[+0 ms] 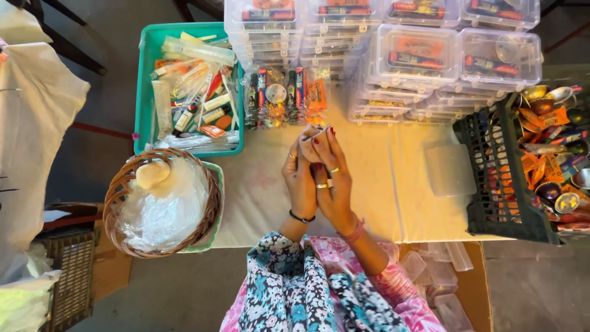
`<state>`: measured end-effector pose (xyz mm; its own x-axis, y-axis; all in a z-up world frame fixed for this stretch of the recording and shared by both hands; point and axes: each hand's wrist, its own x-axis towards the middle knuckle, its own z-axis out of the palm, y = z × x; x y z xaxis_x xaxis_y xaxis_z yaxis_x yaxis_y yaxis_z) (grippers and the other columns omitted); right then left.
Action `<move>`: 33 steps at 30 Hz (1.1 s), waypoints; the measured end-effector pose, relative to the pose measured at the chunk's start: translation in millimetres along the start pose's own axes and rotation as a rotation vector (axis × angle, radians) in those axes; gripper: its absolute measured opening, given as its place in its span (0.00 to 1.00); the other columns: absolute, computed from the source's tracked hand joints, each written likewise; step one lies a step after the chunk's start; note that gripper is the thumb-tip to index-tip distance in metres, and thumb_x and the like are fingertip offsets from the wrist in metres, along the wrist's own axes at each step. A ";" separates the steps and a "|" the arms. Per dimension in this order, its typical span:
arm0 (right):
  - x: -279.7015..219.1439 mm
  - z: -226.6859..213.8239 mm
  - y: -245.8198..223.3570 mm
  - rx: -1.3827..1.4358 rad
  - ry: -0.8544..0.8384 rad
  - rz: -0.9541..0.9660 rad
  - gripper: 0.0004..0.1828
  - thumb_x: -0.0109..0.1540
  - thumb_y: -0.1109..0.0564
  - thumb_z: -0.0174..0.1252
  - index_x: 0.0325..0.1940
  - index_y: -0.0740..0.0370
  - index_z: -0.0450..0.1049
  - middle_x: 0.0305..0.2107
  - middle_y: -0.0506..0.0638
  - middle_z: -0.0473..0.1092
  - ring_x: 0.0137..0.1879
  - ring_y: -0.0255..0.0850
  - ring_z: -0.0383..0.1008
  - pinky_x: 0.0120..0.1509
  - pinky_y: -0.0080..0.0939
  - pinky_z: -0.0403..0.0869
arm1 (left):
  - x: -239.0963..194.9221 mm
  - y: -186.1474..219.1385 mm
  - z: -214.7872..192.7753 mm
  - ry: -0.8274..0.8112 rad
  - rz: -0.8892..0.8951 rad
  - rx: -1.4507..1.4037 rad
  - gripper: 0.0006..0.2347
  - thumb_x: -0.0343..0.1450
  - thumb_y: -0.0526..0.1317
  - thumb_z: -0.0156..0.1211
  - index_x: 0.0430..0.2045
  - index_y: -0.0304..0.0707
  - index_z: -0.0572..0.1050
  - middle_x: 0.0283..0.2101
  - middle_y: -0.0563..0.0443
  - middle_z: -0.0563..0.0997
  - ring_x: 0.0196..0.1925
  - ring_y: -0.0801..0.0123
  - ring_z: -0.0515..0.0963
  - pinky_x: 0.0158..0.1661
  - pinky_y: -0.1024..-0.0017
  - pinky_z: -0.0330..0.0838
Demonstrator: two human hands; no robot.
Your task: The person organizes various items into kits by placing batteries, lighters, and small packages into clear plastic bags and then into plastic containers.
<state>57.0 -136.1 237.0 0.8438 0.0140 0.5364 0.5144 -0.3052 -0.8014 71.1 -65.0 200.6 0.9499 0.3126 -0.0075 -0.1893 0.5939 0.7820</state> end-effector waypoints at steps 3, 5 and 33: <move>4.4 -11.0 10.8 0.115 0.025 0.084 0.18 0.73 0.58 0.47 0.66 0.62 0.70 0.68 0.63 0.64 0.78 0.58 0.62 0.81 0.50 0.61 | -21.3 -37.0 -20.3 0.043 -0.088 0.128 0.17 0.81 0.39 0.53 0.63 0.27 0.74 0.52 0.49 0.78 0.50 0.71 0.72 0.50 0.74 0.68; 3.4 -11.0 10.5 0.037 0.037 0.036 0.17 0.73 0.58 0.48 0.65 0.61 0.71 0.68 0.62 0.64 0.77 0.59 0.63 0.81 0.51 0.62 | -14.6 -29.2 -11.7 0.035 -0.119 0.073 0.17 0.80 0.38 0.53 0.62 0.26 0.74 0.53 0.49 0.78 0.51 0.70 0.72 0.51 0.73 0.68; -43.6 7.4 70.8 0.771 0.200 0.598 0.12 0.76 0.55 0.57 0.57 0.68 0.70 0.35 0.43 0.65 0.36 0.27 0.61 0.41 0.26 0.63 | -18.1 -55.0 -32.8 0.116 -0.035 -0.095 0.14 0.81 0.42 0.48 0.54 0.29 0.69 0.54 0.45 0.76 0.56 0.68 0.76 0.58 0.71 0.70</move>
<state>57.7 -151.2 154.8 0.9919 -0.1229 -0.0338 0.0315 0.4930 -0.8694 56.2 -79.0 137.3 0.9222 0.3709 -0.1096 -0.1847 0.6713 0.7179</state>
